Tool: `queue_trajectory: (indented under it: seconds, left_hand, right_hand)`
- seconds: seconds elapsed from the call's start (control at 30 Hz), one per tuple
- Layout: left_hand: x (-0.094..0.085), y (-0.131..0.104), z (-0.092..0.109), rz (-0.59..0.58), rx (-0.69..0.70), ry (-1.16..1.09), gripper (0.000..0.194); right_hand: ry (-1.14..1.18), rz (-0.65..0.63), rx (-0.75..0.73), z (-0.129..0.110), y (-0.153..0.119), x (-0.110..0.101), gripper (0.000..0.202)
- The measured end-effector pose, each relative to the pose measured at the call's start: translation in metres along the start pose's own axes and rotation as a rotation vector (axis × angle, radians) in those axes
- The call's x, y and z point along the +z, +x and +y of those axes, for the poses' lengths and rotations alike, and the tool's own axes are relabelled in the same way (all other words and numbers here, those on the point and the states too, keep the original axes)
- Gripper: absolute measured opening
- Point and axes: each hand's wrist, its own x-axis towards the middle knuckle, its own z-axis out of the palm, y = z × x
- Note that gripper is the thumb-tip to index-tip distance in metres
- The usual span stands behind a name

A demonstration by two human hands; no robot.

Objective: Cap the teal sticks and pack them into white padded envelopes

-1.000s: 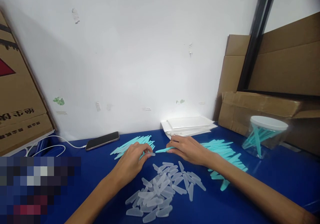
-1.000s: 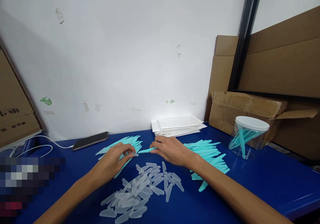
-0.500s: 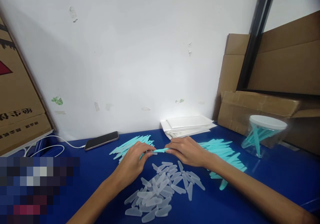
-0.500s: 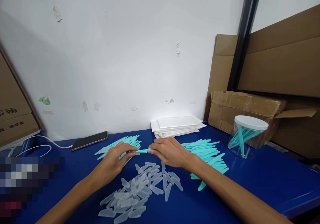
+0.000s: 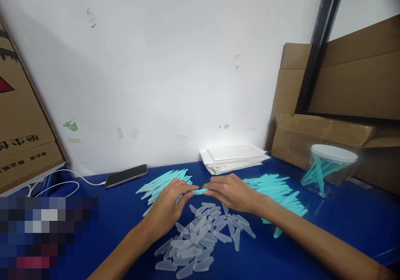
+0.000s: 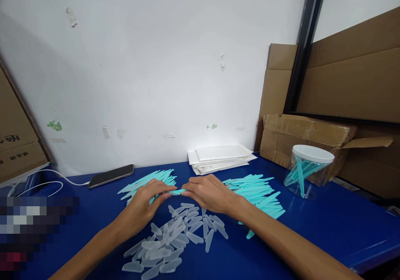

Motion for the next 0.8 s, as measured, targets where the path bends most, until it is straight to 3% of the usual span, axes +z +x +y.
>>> queue_trajectory:
  seconds: [0.3, 0.43, 0.57, 0.67, 0.8]
  left_hand:
    - [0.004, -0.003, 0.007, -0.005, 0.044, 0.124, 0.031]
    - [-0.003, 0.003, 0.000, 0.087, 0.073, 0.332, 0.031]
    - [-0.021, 0.005, -0.018, 0.198, -0.003, 0.502, 0.030]
    - [-0.035, 0.004, -0.032, 0.197, -0.082, 0.628, 0.030]
    - [-0.041, 0.003, -0.041, 0.146, -0.184, 0.713, 0.030]
  right_hand:
    - [-0.011, 0.009, -0.047, -0.002, 0.000, 0.004, 0.038]
    - [-0.107, 0.048, 0.038, 0.005, 0.002, -0.002, 0.043]
    - [-0.244, 0.122, 0.172, 0.030, -0.002, -0.011, 0.042]
    - [-0.308, 0.010, 0.282, 0.052, -0.010, -0.017, 0.035]
    - [-0.206, -0.221, 0.384, 0.071, -0.021, -0.025, 0.021]
